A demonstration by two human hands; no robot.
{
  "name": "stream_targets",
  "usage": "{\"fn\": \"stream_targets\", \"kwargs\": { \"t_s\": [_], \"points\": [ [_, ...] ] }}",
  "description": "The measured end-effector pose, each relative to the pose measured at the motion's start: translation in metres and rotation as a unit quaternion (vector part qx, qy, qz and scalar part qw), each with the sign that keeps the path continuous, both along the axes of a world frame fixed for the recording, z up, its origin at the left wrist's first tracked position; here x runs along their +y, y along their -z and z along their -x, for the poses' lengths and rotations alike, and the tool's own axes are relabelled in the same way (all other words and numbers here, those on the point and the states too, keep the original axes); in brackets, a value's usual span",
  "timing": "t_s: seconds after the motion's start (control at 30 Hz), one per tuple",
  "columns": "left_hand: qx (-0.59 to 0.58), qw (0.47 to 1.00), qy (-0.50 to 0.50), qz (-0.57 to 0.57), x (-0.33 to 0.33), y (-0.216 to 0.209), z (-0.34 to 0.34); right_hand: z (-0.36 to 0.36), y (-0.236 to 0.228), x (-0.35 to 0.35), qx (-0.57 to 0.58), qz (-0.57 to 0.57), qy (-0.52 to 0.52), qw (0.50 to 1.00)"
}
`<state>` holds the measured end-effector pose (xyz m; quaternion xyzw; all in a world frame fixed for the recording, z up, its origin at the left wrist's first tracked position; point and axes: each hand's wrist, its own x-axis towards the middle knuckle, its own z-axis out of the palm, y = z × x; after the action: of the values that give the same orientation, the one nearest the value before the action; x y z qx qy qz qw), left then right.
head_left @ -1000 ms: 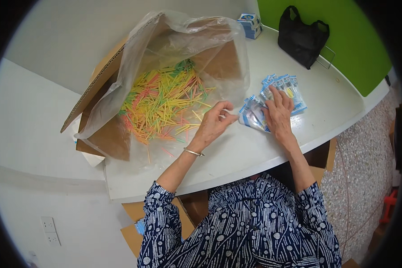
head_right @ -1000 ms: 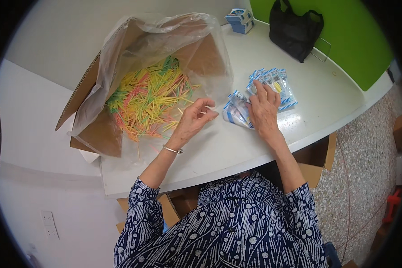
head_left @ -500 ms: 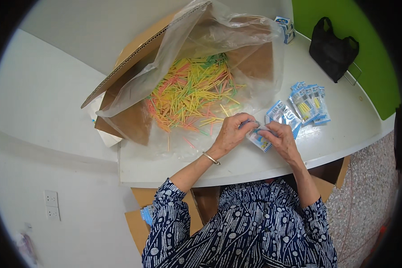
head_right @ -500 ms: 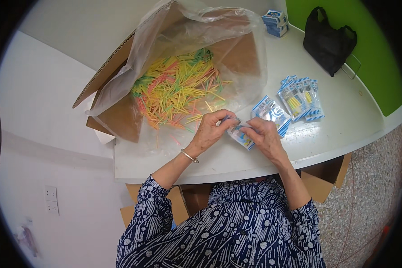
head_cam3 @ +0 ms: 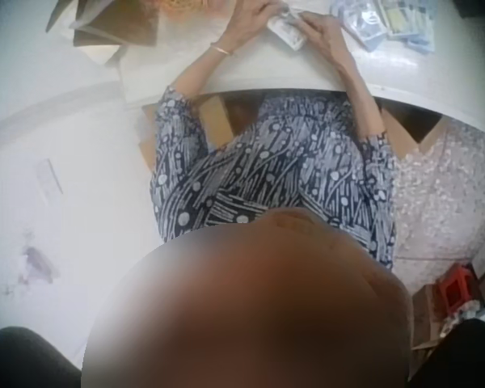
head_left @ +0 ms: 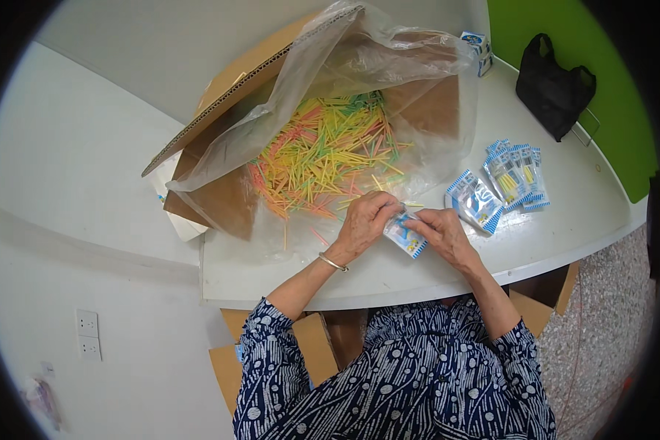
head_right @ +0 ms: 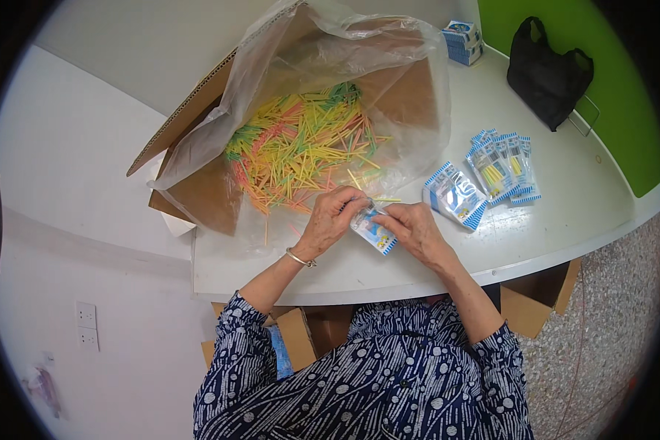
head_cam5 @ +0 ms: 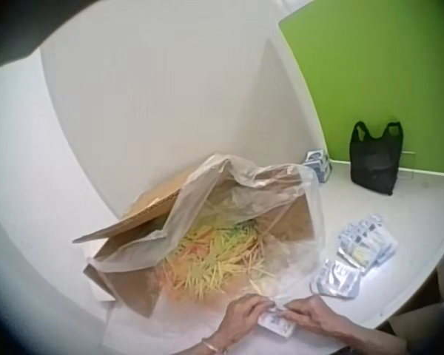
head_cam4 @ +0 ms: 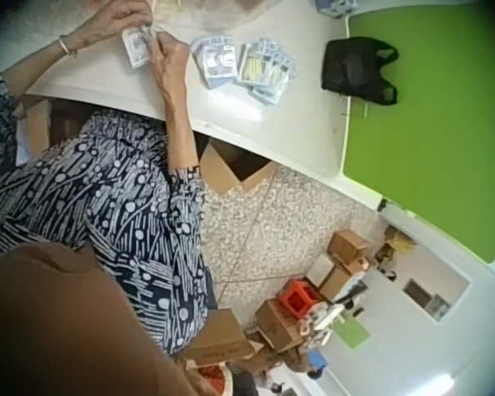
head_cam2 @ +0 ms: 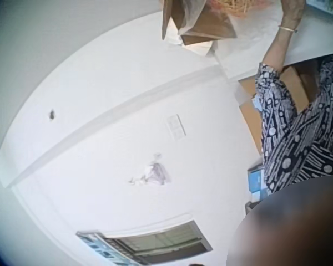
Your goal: Packing individual drinking straws into small plastic bags.
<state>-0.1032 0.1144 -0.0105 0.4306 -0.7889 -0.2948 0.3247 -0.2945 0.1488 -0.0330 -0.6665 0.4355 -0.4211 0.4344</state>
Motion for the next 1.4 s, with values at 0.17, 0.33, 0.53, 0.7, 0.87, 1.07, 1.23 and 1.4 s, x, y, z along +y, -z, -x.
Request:
{"fn": "stream_targets", "kwargs": {
  "t_s": [0.17, 0.33, 0.53, 0.7, 0.87, 1.07, 1.23, 1.4],
  "points": [
    [-0.039, 0.998, -0.009, 0.043, 0.002, 0.000, -0.014, -0.011, -0.004, -0.007, 0.025, 0.004, -0.018, 1.000],
    [-0.001, 1.000, -0.018, -0.011, -0.017, 0.004, -0.041, -0.025, 0.021, -0.025, 0.059, 0.131, 0.001, 0.990],
    [-0.192, 0.934, -0.237, 0.188, -0.054, 0.025, -0.151, -0.046, 0.054, -0.039, 0.092, 0.294, -0.025, 0.951],
    [-0.357, 0.866, -0.331, 0.116, -0.055, 0.045, -0.152, -0.045, 0.056, -0.037, 0.157, 0.277, -0.061, 0.946],
    [-0.374, 0.857, -0.337, 0.105, -0.075, 0.051, -0.145, -0.043, 0.055, -0.035, 0.143, 0.232, -0.067, 0.960],
    [-0.376, 0.880, -0.285, 0.061, -0.083, 0.057, -0.160, -0.044, 0.053, -0.034, 0.140, 0.228, -0.065, 0.961],
    [-0.356, 0.890, -0.284, 0.008, -0.078, 0.047, -0.161, -0.041, 0.055, -0.036, 0.139, 0.227, -0.072, 0.961],
    [-0.409, 0.867, -0.286, 0.009, -0.081, 0.039, -0.147, -0.040, 0.056, -0.034, 0.137, 0.220, -0.065, 0.964]
  ]
}}
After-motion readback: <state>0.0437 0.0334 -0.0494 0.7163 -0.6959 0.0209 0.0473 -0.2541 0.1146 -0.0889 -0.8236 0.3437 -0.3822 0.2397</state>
